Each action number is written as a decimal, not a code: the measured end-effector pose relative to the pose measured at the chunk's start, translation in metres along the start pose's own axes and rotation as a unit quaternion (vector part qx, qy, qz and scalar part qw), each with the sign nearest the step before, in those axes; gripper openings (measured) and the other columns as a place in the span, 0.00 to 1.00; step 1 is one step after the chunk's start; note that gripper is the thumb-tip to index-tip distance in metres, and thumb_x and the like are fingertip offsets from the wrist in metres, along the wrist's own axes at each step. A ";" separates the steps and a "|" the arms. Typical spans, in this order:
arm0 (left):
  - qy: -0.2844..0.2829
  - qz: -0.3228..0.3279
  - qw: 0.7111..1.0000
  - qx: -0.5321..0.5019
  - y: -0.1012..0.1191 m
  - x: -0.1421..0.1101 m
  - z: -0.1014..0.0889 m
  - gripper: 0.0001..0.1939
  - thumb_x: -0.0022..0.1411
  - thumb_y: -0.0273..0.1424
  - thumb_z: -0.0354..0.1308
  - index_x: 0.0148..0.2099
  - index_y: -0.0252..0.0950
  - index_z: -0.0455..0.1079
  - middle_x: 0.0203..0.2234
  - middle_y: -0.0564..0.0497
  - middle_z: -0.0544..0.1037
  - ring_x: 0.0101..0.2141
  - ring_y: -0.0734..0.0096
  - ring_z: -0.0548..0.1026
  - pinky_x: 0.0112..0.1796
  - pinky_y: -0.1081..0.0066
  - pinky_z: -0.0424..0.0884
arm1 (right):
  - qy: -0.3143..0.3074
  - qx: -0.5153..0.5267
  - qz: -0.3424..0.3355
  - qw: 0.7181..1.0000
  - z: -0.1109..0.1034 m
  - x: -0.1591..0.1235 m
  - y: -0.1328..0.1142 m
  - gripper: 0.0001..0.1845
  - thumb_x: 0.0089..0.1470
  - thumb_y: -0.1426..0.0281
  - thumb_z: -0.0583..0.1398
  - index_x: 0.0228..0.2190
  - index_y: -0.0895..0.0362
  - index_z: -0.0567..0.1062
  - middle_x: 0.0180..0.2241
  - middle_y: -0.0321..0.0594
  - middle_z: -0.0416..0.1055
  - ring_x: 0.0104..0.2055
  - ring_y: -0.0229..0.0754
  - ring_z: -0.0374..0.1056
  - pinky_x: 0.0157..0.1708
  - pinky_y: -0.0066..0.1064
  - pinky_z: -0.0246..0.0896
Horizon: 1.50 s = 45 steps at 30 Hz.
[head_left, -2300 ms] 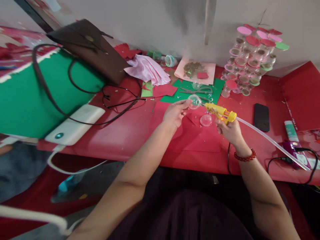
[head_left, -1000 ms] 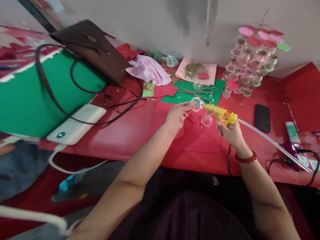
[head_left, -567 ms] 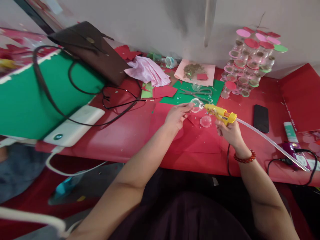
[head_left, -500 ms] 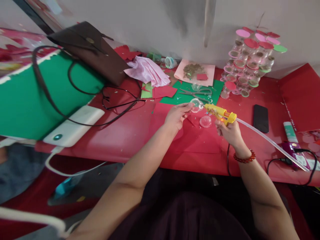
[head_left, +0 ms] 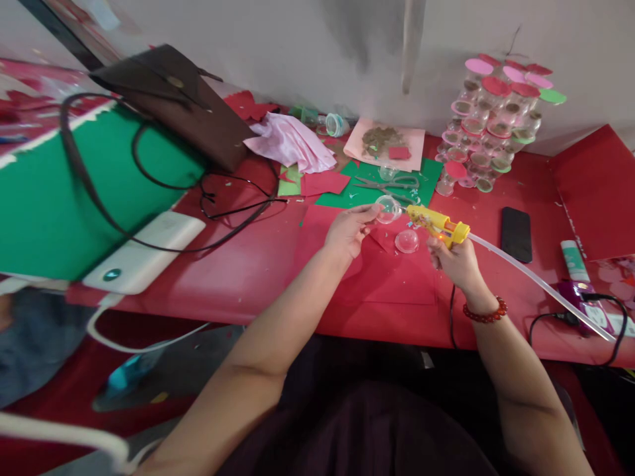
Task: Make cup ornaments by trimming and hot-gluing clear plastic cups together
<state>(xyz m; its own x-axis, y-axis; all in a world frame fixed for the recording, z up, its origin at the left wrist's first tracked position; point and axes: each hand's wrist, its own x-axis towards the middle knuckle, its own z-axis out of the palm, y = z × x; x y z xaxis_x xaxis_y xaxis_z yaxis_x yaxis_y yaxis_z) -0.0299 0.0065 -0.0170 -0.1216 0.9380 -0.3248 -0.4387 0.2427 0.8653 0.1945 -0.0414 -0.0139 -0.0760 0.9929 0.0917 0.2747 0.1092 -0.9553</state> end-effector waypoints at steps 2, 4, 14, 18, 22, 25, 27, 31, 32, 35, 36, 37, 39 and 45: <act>0.006 -0.004 1.000 -0.004 0.001 -0.001 0.000 0.09 0.46 0.31 0.76 0.29 0.36 0.80 0.28 0.48 0.81 0.29 0.74 0.72 0.28 0.72 0.55 | 0.005 -0.006 0.001 1.000 0.000 0.000 0.000 0.26 0.55 0.48 0.65 0.19 0.53 0.68 0.12 0.30 0.63 0.14 0.32 0.59 0.15 0.26 0.54; 0.011 -0.007 1.000 -0.013 0.002 -0.002 0.001 0.08 0.46 0.29 0.76 0.29 0.36 0.80 0.28 0.48 0.81 0.28 0.75 0.71 0.27 0.73 0.55 | 0.008 -0.009 0.003 1.000 -0.001 0.000 0.001 0.25 0.55 0.49 0.65 0.19 0.53 0.68 0.12 0.30 0.63 0.14 0.32 0.59 0.15 0.26 0.53; 0.011 -0.013 1.000 -0.017 0.003 -0.005 0.004 0.07 0.47 0.28 0.76 0.28 0.36 0.80 0.26 0.49 0.80 0.28 0.75 0.71 0.27 0.73 0.55 | 0.002 -0.002 0.003 1.000 0.003 -0.001 -0.005 0.26 0.54 0.47 0.65 0.19 0.53 0.67 0.13 0.29 0.63 0.14 0.32 0.59 0.15 0.27 0.54; 0.015 -0.018 1.000 -0.018 0.003 -0.005 0.005 0.07 0.47 0.28 0.76 0.28 0.35 0.80 0.26 0.49 0.80 0.28 0.76 0.71 0.27 0.73 0.54 | -0.009 -0.010 -0.009 1.000 0.003 -0.002 -0.002 0.28 0.54 0.46 0.65 0.19 0.52 0.66 0.12 0.29 0.62 0.14 0.32 0.60 0.15 0.27 0.53; 0.003 -0.009 1.000 -0.008 0.002 -0.003 0.003 0.11 0.45 0.31 0.78 0.29 0.35 0.79 0.27 0.50 0.80 0.28 0.77 0.72 0.27 0.74 0.55 | -0.013 -0.022 -0.012 1.000 0.002 -0.002 -0.002 0.27 0.54 0.46 0.65 0.19 0.52 0.66 0.12 0.30 0.63 0.14 0.32 0.59 0.15 0.27 0.53; 0.001 -0.010 1.000 -0.008 0.002 -0.002 0.002 0.12 0.45 0.31 0.78 0.29 0.35 0.79 0.27 0.51 0.80 0.28 0.78 0.72 0.27 0.74 0.55 | -0.020 -0.027 -0.008 0.999 0.002 -0.004 -0.006 0.27 0.54 0.47 0.65 0.19 0.52 0.66 0.12 0.30 0.63 0.14 0.32 0.59 0.15 0.26 0.53; -0.002 -0.009 1.000 -0.009 0.002 -0.001 0.001 0.11 0.45 0.31 0.78 0.29 0.35 0.79 0.26 0.51 0.80 0.28 0.78 0.72 0.27 0.74 0.55 | -0.027 -0.025 -0.004 0.999 0.002 -0.004 -0.009 0.26 0.53 0.47 0.65 0.19 0.52 0.67 0.12 0.30 0.63 0.14 0.31 0.58 0.15 0.26 0.53; -0.008 -0.001 1.000 0.000 0.002 0.001 0.000 0.11 0.47 0.32 0.78 0.30 0.36 0.79 0.25 0.51 0.79 0.28 0.78 0.73 0.26 0.74 0.56 | -0.036 -0.019 0.004 0.999 0.001 -0.006 -0.014 0.25 0.52 0.47 0.66 0.21 0.53 0.68 0.11 0.29 0.63 0.13 0.32 0.58 0.15 0.27 0.53; -0.008 -0.001 1.000 -0.001 0.002 0.001 0.000 0.11 0.47 0.31 0.78 0.29 0.36 0.79 0.26 0.51 0.79 0.28 0.78 0.73 0.26 0.74 0.55 | -0.035 -0.019 0.005 0.999 0.000 -0.006 -0.014 0.25 0.52 0.48 0.66 0.21 0.53 0.68 0.11 0.29 0.63 0.13 0.32 0.58 0.15 0.27 0.53; -0.002 -0.006 1.000 -0.011 0.002 0.002 0.000 0.09 0.47 0.30 0.77 0.28 0.36 0.80 0.26 0.50 0.80 0.28 0.78 0.72 0.25 0.75 0.54 | -0.024 -0.014 0.004 1.000 -0.001 -0.005 -0.012 0.25 0.52 0.48 0.66 0.20 0.53 0.67 0.12 0.30 0.64 0.13 0.32 0.59 0.15 0.26 0.53; 0.001 -0.007 1.000 -0.012 0.002 0.002 0.001 0.09 0.47 0.30 0.77 0.28 0.36 0.80 0.26 0.49 0.80 0.28 0.78 0.72 0.25 0.75 0.54 | -0.020 -0.008 0.005 1.000 -0.001 -0.005 -0.011 0.25 0.52 0.48 0.66 0.20 0.53 0.67 0.12 0.30 0.64 0.13 0.32 0.60 0.15 0.26 0.54; 0.004 -0.008 1.000 -0.013 0.002 0.002 0.001 0.09 0.47 0.30 0.77 0.28 0.36 0.80 0.26 0.49 0.80 0.28 0.78 0.72 0.25 0.76 0.54 | -0.015 -0.001 0.007 1.000 -0.001 -0.005 -0.010 0.25 0.52 0.47 0.66 0.20 0.53 0.67 0.12 0.29 0.64 0.13 0.32 0.60 0.15 0.26 0.54; 0.011 -0.009 1.000 -0.018 0.002 0.002 0.002 0.09 0.46 0.29 0.77 0.28 0.36 0.79 0.26 0.50 0.80 0.27 0.78 0.72 0.25 0.76 0.54 | -0.006 0.013 0.013 1.000 -0.001 -0.004 -0.006 0.25 0.52 0.47 0.66 0.21 0.53 0.69 0.13 0.29 0.64 0.13 0.32 0.60 0.15 0.26 0.55; 0.007 -0.013 1.000 -0.025 0.001 0.003 0.001 0.09 0.47 0.28 0.77 0.28 0.35 0.79 0.24 0.50 0.79 0.26 0.78 0.71 0.25 0.76 0.55 | 0.003 0.022 0.017 1.000 0.000 -0.002 -0.002 0.26 0.53 0.46 0.66 0.21 0.53 0.69 0.14 0.29 0.64 0.14 0.31 0.59 0.15 0.26 0.55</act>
<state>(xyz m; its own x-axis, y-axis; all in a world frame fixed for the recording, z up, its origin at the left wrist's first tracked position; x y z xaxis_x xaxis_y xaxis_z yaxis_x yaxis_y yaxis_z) -0.0295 0.0096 -0.0162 -0.1224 0.9281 -0.3517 -0.4851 0.2532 0.8370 0.1944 -0.0437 -0.0116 -0.0608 0.9963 0.0609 0.2351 0.0736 -0.9692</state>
